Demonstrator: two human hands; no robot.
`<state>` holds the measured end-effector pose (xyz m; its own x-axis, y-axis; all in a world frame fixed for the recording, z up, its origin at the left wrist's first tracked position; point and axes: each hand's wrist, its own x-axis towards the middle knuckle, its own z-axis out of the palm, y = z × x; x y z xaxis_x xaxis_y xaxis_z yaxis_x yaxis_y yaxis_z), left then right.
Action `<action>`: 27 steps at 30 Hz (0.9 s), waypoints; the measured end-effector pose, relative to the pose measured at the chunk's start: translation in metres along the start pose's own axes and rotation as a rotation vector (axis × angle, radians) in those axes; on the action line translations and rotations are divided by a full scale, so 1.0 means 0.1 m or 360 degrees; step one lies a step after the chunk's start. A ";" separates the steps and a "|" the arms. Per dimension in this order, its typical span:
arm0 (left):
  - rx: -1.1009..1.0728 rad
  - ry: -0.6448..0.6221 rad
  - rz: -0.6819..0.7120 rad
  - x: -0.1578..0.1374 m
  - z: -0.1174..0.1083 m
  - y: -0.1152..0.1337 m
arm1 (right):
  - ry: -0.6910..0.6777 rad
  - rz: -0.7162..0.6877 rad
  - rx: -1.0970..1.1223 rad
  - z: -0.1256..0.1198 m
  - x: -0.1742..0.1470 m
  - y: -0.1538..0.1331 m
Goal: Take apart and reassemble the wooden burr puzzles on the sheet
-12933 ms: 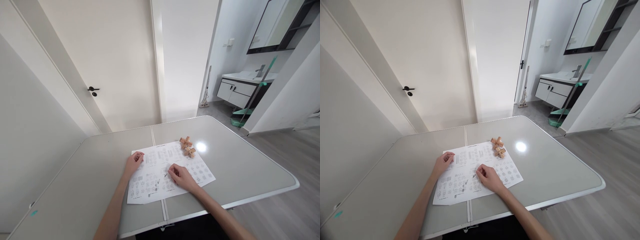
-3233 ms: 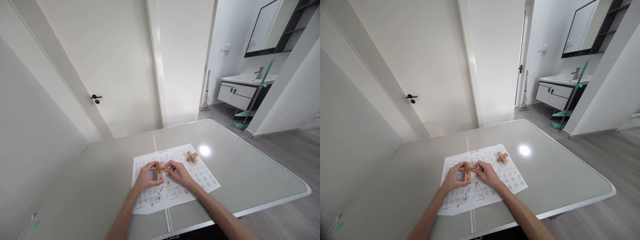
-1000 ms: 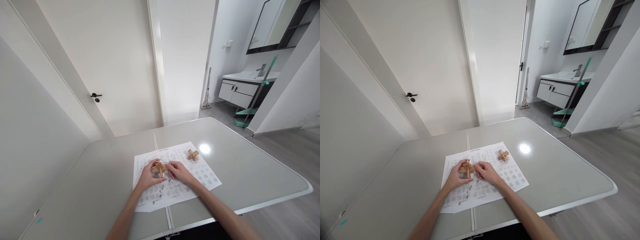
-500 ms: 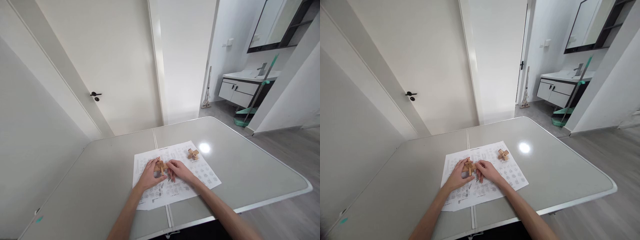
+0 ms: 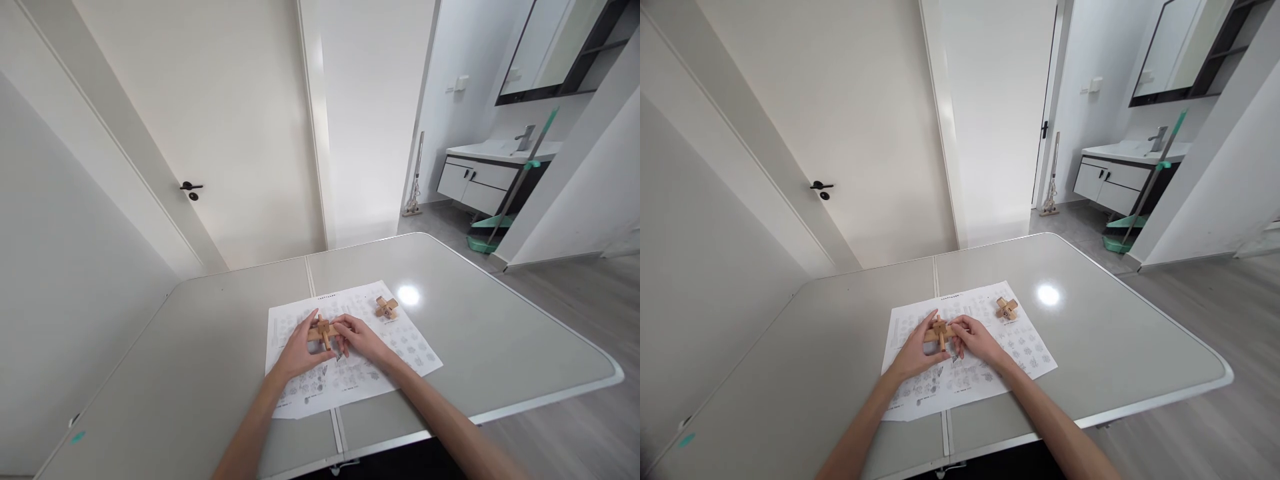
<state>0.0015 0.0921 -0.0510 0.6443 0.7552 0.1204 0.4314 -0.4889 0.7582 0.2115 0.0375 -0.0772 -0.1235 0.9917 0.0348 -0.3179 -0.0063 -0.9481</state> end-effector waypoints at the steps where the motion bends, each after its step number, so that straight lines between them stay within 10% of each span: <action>1: -0.0057 0.0024 -0.0017 0.00 0.00 0.01 | 0.0001 0.0002 0.0050 0.01 0.00 -0.02; 13: -0.0033 0.0471 0.0221 0.02 0.07 0.22 | -0.0131 0.0168 0.0744 -0.04 -0.05 -0.10; 27: 0.0496 0.0312 0.0515 0.11 -0.16 0.95 | -0.0149 -0.0030 0.0977 -0.06 -0.08 -0.19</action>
<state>0.0397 0.0612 0.0320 0.6582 0.5965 0.4594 0.4164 -0.7968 0.4379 0.2243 0.0306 -0.0614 -0.1858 0.9771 0.1039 -0.8001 -0.0891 -0.5932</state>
